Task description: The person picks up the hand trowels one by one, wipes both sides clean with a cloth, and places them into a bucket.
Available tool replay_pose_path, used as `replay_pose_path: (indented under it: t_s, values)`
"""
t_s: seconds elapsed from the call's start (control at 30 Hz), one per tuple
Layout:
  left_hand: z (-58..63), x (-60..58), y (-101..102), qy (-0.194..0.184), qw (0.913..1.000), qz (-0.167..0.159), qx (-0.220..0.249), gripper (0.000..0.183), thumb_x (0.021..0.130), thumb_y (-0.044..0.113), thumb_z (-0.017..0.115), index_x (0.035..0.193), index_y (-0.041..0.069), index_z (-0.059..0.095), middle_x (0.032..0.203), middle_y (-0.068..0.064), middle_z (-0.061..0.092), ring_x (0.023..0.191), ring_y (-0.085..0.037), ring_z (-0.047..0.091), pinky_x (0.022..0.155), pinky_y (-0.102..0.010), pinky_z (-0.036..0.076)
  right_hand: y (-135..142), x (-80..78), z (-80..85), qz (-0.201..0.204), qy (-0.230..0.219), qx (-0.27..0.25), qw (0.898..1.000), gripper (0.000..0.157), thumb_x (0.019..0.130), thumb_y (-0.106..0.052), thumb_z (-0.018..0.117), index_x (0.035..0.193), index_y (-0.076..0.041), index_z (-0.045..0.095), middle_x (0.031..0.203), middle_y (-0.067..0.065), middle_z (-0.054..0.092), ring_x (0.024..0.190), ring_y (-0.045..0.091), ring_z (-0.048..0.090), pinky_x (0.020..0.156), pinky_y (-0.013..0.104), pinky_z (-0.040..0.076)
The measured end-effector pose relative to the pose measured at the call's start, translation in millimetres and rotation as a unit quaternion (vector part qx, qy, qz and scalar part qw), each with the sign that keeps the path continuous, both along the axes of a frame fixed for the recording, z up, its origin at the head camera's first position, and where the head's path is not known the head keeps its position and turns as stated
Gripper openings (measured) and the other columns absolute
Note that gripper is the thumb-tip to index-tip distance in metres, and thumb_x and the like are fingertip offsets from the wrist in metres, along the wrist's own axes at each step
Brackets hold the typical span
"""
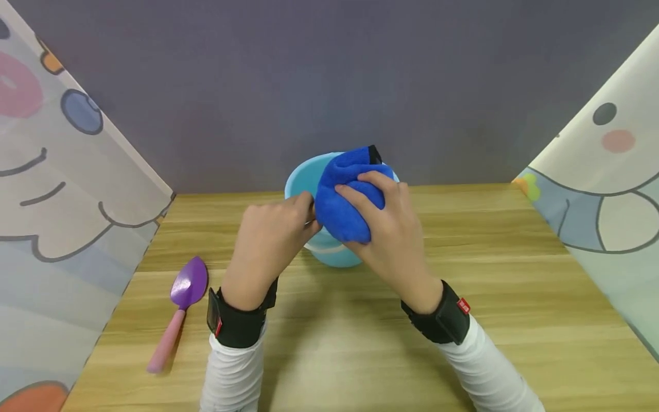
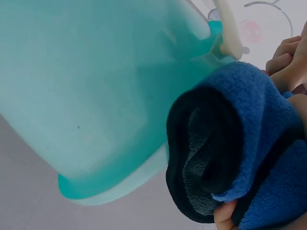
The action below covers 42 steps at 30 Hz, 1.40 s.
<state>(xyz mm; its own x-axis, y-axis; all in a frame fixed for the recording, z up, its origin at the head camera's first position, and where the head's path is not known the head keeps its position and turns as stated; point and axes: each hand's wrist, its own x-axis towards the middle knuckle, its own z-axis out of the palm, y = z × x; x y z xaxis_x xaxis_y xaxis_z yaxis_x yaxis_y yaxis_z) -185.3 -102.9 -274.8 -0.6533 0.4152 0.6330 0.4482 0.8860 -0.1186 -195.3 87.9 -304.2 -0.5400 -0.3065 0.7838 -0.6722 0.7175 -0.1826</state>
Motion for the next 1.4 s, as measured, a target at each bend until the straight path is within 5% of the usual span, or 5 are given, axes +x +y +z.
replay_pose_path:
  t_s: [0.3,0.8,1.4]
  values:
    - [0.4,3.4,-7,-0.015,0.9999,-0.004,0.004,0.03,0.08,0.019,0.073,0.064,0.008,0.05,0.051,0.004,0.031,0.039,-0.012,0.032,0.038,-0.027,0.019,-7,2.3,-2.4,-0.004,0.007,0.008,1.0,0.063,0.064,-0.032,0.088,0.122,-0.018,0.066,0.129,0.019,0.049,0.109,0.045,0.049,0.086,0.06,0.054]
    - [-0.1,3.7,-4,0.035,0.9989,-0.032,-0.003,0.03,0.081,0.014,0.069,0.062,0.007,0.047,0.053,0.004,0.025,0.041,-0.011,0.024,0.035,-0.027,0.019,-4,8.3,3.4,-0.015,0.035,0.006,0.999,0.056,0.067,-0.03,0.086,0.118,-0.017,0.067,0.125,0.02,0.049,0.102,0.048,0.052,0.08,0.06,0.055]
    - [2.6,8.2,0,0.031,0.9991,-0.027,-0.012,0.031,0.081,0.018,0.072,0.064,0.007,0.048,0.05,0.004,0.032,0.039,-0.011,0.031,0.033,-0.029,0.024,1,11.5,4.0,-0.013,0.02,-0.017,1.0,0.06,0.063,-0.025,0.089,0.117,-0.016,0.067,0.126,0.021,0.05,0.11,0.044,0.051,0.087,0.062,0.053]
